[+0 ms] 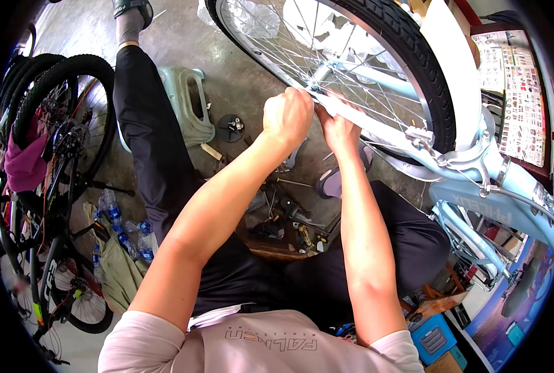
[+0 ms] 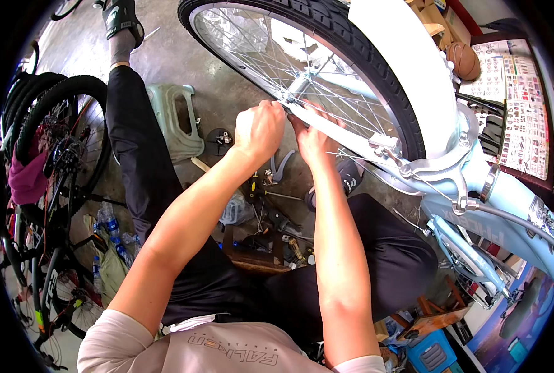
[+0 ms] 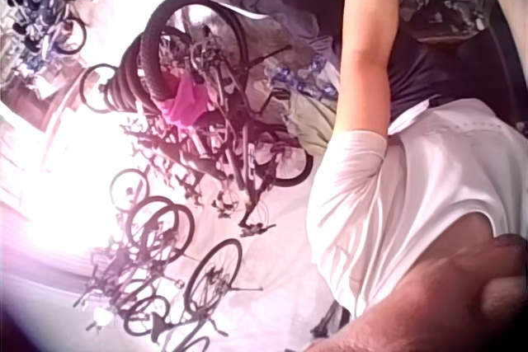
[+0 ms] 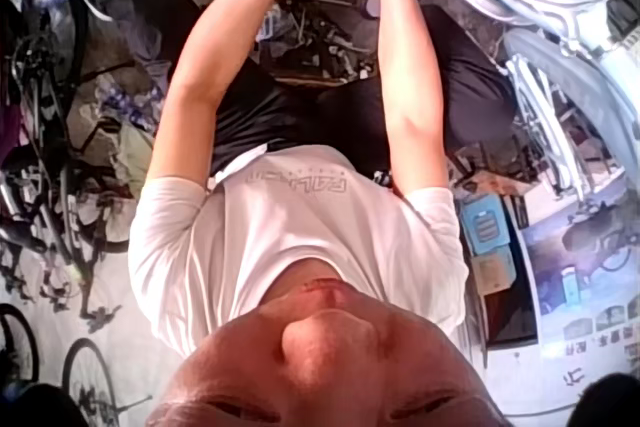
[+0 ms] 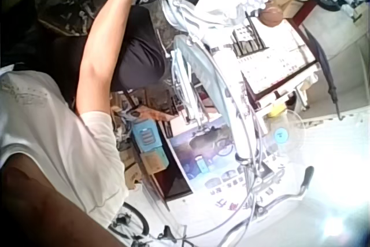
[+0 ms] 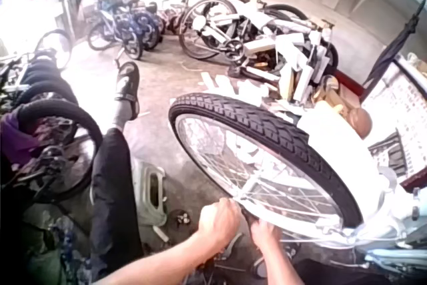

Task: The person assembles a bicycle by picking up hardware from the floor, positioning the front wheel into the fork dropouts, and securing the axle by hand.

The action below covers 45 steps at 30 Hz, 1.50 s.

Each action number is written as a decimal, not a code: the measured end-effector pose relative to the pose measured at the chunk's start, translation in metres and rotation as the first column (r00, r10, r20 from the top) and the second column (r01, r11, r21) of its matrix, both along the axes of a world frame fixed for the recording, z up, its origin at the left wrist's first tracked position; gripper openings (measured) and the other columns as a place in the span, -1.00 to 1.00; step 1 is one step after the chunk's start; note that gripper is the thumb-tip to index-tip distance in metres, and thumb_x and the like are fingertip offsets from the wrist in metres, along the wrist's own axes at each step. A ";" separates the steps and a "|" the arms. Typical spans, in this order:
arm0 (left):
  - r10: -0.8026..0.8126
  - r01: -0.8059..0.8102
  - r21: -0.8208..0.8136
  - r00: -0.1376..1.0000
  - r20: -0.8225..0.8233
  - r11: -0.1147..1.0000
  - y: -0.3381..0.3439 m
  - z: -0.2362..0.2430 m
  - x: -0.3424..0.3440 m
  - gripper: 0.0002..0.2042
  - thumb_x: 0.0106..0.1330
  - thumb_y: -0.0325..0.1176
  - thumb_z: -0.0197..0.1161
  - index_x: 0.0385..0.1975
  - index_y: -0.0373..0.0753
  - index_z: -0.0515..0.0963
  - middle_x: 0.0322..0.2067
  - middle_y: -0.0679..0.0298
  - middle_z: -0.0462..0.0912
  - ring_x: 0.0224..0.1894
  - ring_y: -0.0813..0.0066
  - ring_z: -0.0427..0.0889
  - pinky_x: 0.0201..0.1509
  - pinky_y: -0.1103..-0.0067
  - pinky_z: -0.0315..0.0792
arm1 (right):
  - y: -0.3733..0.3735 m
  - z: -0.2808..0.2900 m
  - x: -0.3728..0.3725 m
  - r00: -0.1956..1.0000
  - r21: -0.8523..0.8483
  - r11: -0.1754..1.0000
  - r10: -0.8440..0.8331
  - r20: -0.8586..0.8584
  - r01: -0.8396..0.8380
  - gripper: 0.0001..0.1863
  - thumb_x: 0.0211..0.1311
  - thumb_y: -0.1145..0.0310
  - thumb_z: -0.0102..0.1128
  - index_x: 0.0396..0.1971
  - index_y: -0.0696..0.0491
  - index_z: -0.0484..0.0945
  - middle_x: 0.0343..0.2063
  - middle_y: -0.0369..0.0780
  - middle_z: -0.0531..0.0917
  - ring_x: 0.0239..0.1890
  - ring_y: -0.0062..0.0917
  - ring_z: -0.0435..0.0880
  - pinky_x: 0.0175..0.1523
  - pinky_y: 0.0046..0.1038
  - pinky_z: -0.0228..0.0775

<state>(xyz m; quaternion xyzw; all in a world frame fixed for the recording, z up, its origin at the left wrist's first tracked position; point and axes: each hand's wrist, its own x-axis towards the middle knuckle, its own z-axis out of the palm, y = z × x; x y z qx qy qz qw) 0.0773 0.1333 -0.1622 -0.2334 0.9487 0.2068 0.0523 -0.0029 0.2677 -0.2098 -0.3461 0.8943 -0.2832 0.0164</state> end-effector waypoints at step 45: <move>0.114 -0.223 0.975 0.968 0.223 -0.011 -0.047 -0.037 0.002 -0.66 0.55 -0.08 0.06 -0.12 -0.25 0.61 -0.39 0.43 0.54 -0.42 0.64 0.57 -0.47 0.63 0.41 | -0.004 0.010 0.003 0.998 -0.096 0.995 -0.007 0.063 0.013 -0.55 0.21 0.18 0.41 -0.02 0.18 0.65 -0.11 0.00 0.72 -0.04 -0.14 0.71 0.09 -0.23 0.50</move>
